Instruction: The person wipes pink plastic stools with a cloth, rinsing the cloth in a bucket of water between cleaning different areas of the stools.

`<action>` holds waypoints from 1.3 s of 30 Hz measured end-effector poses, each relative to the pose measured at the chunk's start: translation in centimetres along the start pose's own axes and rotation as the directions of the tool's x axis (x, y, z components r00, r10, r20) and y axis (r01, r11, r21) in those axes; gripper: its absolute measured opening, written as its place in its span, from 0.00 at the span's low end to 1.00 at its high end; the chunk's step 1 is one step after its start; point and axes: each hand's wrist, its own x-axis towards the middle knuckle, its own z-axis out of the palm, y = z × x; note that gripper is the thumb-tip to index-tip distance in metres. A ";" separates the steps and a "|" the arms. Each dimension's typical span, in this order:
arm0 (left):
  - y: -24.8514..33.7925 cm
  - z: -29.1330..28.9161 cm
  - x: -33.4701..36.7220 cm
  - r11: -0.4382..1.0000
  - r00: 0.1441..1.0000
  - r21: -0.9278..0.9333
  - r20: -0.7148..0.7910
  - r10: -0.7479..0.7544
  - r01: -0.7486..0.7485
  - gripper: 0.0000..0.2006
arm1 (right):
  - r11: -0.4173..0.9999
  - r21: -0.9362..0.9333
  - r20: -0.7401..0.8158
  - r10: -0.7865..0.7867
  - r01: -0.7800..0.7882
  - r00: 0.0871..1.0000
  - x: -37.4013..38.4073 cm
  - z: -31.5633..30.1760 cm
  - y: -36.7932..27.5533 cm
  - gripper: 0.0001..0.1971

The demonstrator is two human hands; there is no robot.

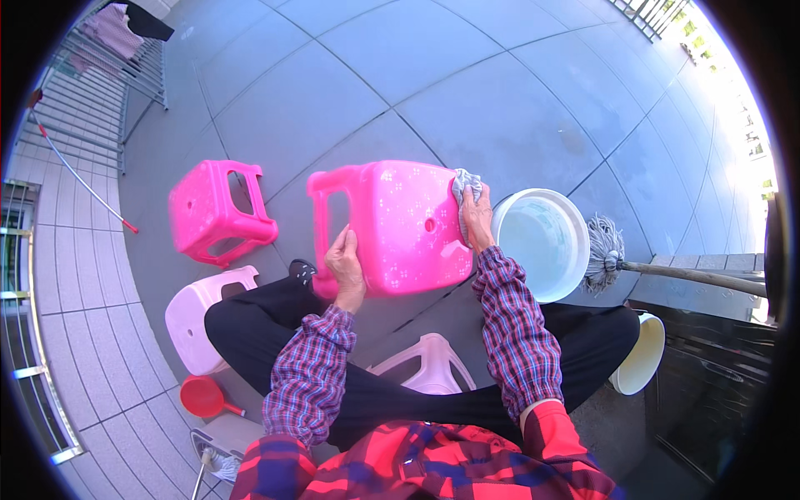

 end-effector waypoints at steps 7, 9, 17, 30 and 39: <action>2.1 -2.3 0.5 0.955 0.973 0.287 0.192 -0.127 0.067 0.18 | 0.793 0.605 0.113 0.001 -0.070 0.994 -2.4 -3.3 -2.4 0.18; 4.3 -1.2 1.1 0.959 0.962 0.278 0.238 -0.133 0.064 0.21 | 0.809 0.584 0.119 0.002 -0.071 0.993 -3.8 -3.7 -1.8 0.17; 3.4 0.4 -1.4 0.959 0.978 -0.194 0.065 -0.198 0.207 0.20 | 0.958 0.279 -0.001 -0.070 0.068 0.998 -7.0 -7.4 -6.1 0.15; 1.1 -2.5 0.5 0.986 0.962 -0.096 0.250 -0.109 0.136 0.21 | 0.711 -0.144 0.274 -0.640 0.689 0.718 -12.6 -4.1 -10.4 0.10; 2.0 -1.5 2.0 0.989 0.939 0.150 0.340 -0.049 -0.003 0.21 | 0.877 -0.173 0.081 -0.440 0.448 0.894 -8.8 -4.5 -5.1 0.13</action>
